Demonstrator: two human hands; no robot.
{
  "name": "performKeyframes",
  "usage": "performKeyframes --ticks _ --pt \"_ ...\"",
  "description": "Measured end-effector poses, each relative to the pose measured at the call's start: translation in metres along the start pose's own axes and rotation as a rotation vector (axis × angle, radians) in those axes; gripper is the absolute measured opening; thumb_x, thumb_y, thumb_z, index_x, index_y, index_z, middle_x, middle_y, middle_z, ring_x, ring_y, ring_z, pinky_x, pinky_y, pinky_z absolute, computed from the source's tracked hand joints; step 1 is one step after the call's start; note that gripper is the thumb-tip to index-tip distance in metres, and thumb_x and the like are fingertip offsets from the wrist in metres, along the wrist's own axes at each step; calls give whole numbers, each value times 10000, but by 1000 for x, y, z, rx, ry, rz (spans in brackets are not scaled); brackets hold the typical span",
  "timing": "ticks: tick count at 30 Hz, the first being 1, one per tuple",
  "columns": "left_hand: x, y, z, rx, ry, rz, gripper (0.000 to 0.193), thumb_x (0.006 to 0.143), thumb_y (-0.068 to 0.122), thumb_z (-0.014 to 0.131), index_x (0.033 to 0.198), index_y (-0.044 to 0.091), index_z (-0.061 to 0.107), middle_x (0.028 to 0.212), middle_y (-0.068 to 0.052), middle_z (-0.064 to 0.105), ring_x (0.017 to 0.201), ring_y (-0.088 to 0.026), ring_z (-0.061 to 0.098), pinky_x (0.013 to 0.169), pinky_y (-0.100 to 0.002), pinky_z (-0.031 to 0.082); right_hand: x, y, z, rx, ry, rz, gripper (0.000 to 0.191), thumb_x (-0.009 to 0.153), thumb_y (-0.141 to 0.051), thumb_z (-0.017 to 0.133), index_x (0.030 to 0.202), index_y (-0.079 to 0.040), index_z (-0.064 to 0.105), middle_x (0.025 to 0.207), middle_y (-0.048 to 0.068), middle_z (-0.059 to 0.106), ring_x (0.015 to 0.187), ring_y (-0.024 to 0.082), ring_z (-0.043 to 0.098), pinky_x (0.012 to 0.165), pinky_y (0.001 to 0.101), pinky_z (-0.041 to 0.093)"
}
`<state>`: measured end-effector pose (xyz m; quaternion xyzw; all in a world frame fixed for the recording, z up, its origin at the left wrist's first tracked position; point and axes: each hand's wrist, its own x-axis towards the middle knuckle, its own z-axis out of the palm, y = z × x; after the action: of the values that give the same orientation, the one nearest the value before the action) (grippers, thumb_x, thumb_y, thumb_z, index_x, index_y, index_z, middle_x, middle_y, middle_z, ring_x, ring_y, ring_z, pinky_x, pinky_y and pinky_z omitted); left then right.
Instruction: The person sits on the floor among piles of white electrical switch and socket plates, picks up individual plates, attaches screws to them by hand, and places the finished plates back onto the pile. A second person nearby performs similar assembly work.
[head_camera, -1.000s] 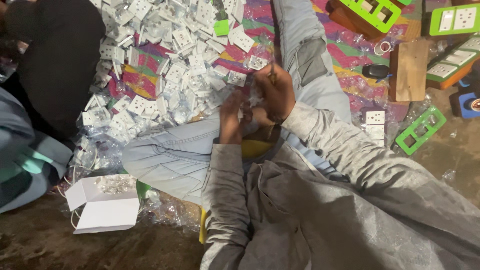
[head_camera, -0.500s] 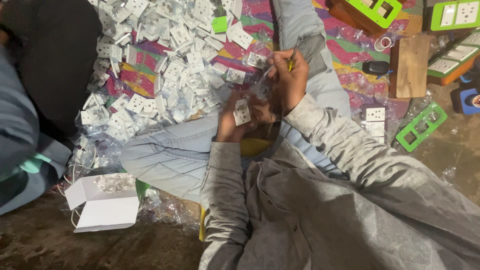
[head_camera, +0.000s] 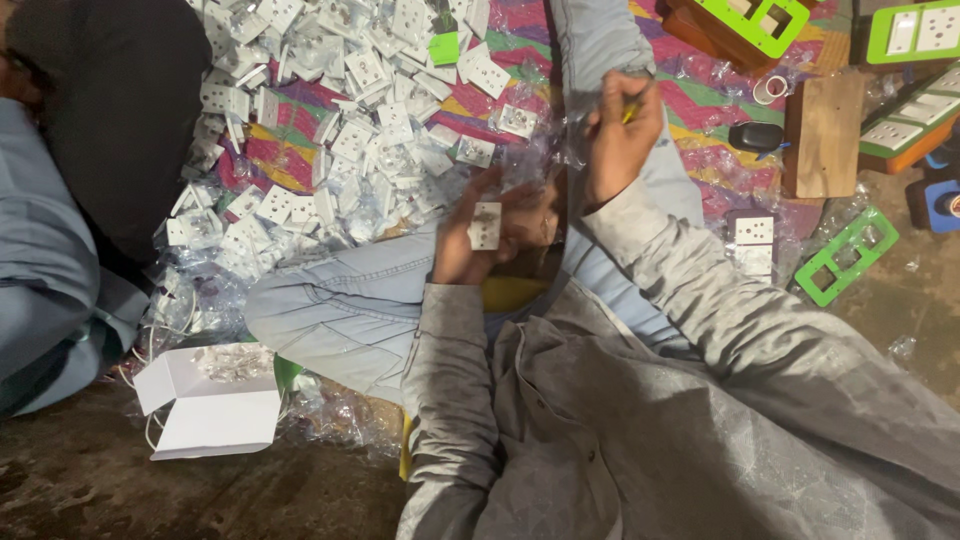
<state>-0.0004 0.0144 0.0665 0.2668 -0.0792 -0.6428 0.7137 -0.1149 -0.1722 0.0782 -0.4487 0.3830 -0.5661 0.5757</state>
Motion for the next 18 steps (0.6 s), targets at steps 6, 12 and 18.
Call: performKeyframes --ticks 6,12,18 --pt "10 -14 -37 -151 39 231 567 1143 444 426 1369 -64 535 1184 -231 680 700 -188 670 496 -244 482 3 1 -7 -320 -252 -284 130 1090 -90 749 1047 -4 660 960 27 682 860 106 606 780 284 506" --pt "12 -19 -56 -231 204 313 487 1144 379 430 1276 -58 600 1076 -187 682 777 -213 677 607 -274 531 -13 -5 7 -682 -440 -311 203 930 -77 854 879 26 687 775 70 597 660 99 511 595 278 419" --pt "13 -18 -56 -299 166 309 479 1143 375 411 1290 -44 590 1124 -197 692 848 -232 700 705 -316 574 -20 -30 21 -549 -544 57 192 1002 -66 719 1187 -14 725 843 97 726 657 74 680 586 229 518"
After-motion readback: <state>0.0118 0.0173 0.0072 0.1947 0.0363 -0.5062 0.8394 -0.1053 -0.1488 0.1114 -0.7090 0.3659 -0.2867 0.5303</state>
